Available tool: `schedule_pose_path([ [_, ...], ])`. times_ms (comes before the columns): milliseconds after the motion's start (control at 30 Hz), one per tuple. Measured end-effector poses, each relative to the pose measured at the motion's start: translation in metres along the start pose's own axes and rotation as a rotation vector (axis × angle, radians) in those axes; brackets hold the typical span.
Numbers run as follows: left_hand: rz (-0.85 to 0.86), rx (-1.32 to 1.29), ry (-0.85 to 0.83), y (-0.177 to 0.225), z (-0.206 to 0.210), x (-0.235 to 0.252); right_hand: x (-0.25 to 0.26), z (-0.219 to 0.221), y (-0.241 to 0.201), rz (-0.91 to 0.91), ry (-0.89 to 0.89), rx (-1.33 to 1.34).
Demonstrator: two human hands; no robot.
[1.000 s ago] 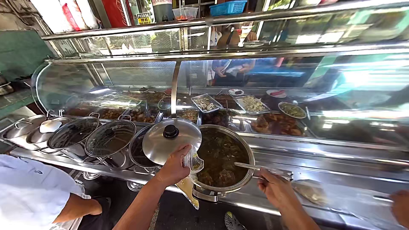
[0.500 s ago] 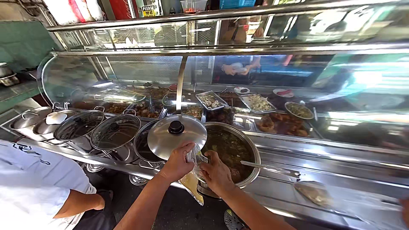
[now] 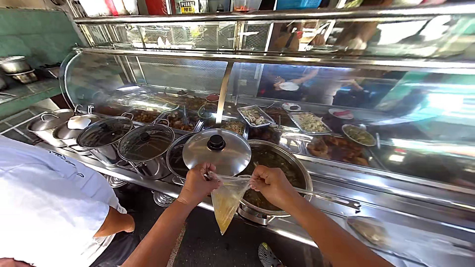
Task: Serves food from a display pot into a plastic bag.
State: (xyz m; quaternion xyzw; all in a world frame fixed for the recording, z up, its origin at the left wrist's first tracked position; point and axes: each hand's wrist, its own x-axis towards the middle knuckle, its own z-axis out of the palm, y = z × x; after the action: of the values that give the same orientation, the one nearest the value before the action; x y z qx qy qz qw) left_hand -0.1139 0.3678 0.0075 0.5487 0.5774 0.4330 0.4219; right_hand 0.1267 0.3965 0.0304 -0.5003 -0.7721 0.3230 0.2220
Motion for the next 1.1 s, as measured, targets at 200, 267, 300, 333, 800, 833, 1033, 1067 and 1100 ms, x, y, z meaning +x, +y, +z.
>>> schedule_pose_path([
  [200,-0.026,0.390,-0.130,0.015,-0.030,-0.013,-0.006,0.003,-0.024,-0.093,0.034,0.148],
  [267,0.004,0.474,-0.180,0.019,-0.038,-0.017,-0.005,0.004,-0.028,-0.111,0.022,0.173],
  [300,0.032,0.481,-0.204,0.019,-0.043,-0.019,-0.004,0.003,-0.030,-0.111,0.009,0.177],
  [333,0.060,0.473,-0.230,0.018,-0.046,-0.020,-0.003,0.003,-0.032,-0.111,-0.003,0.165],
  [800,0.694,0.420,-0.023,0.039,-0.040,-0.048,0.000,0.018,-0.087,-0.177,-0.289,0.217],
  [833,0.707,0.410,0.041,0.044,-0.040,-0.050,0.002,0.020,-0.086,-0.208,-0.280,0.319],
  [1033,0.680,-0.028,-0.053,0.060,-0.064,-0.059,0.024,0.033,-0.090,-0.344,-0.221,0.626],
  [1067,0.698,-0.046,-0.024,0.056,-0.072,-0.064,0.027,0.036,-0.094,-0.341,-0.208,0.632],
  [1100,0.706,-0.038,0.088,0.047,-0.080,-0.070,0.029,0.040,-0.098,-0.334,-0.190,0.634],
])
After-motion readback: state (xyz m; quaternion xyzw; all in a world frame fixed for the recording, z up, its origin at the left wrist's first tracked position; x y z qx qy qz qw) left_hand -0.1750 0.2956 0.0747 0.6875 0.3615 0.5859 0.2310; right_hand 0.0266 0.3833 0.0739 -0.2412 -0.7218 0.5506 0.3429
